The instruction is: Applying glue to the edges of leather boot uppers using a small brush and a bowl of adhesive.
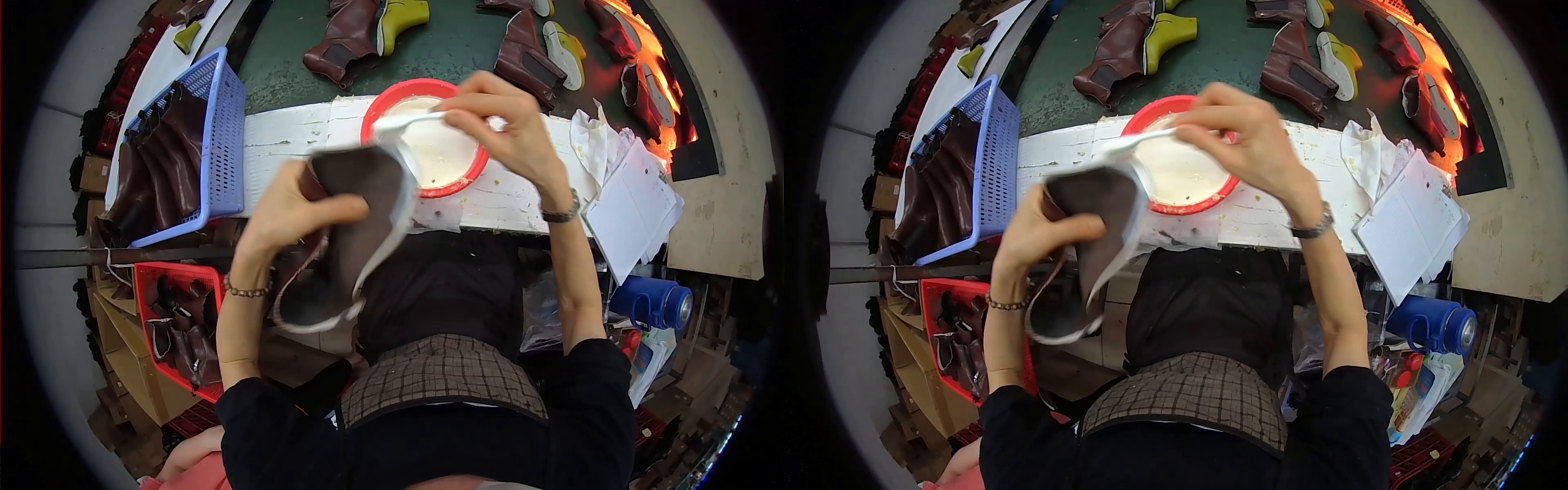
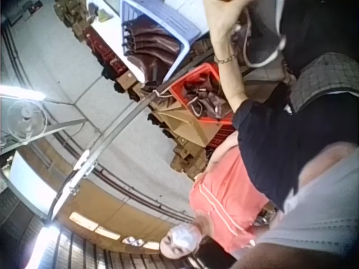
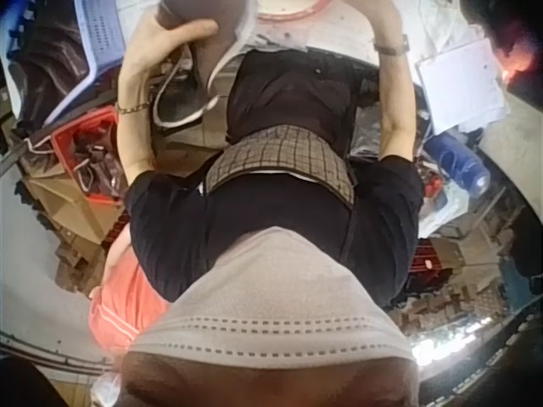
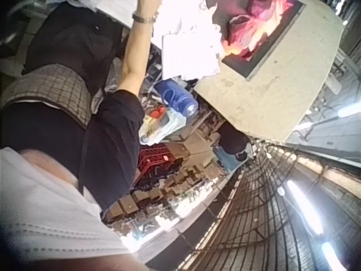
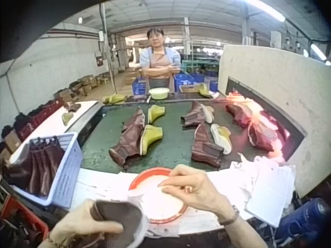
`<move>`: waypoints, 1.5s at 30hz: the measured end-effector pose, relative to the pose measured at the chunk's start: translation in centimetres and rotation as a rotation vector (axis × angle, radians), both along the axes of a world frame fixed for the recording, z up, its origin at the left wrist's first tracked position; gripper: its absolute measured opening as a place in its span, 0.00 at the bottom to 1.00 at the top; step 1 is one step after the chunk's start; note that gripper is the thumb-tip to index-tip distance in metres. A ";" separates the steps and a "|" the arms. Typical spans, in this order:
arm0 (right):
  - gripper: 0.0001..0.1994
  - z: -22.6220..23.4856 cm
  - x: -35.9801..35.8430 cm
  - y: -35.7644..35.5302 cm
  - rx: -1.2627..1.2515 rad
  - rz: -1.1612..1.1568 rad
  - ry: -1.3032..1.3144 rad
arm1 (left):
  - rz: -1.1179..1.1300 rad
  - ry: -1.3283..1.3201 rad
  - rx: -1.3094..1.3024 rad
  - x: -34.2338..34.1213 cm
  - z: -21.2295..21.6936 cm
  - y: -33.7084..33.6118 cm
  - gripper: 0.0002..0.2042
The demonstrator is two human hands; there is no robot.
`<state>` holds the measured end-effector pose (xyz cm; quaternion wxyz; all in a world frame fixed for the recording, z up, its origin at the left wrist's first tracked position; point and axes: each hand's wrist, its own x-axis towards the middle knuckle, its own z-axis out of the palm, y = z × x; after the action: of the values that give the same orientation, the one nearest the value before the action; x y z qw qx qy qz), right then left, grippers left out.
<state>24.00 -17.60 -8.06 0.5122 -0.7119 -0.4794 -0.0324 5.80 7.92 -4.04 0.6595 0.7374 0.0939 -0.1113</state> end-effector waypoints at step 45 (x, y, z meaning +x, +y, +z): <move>0.07 -0.4 0.1 0.3 0.210 -0.272 0.174 | 0.038 -0.944 0.637 -5.7 -6.4 0.0 0.39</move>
<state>24.06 -17.30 -8.48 0.6139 -0.7130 -0.3267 -0.0894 0.05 7.92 -10.47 0.3772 0.8678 -0.1687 0.2759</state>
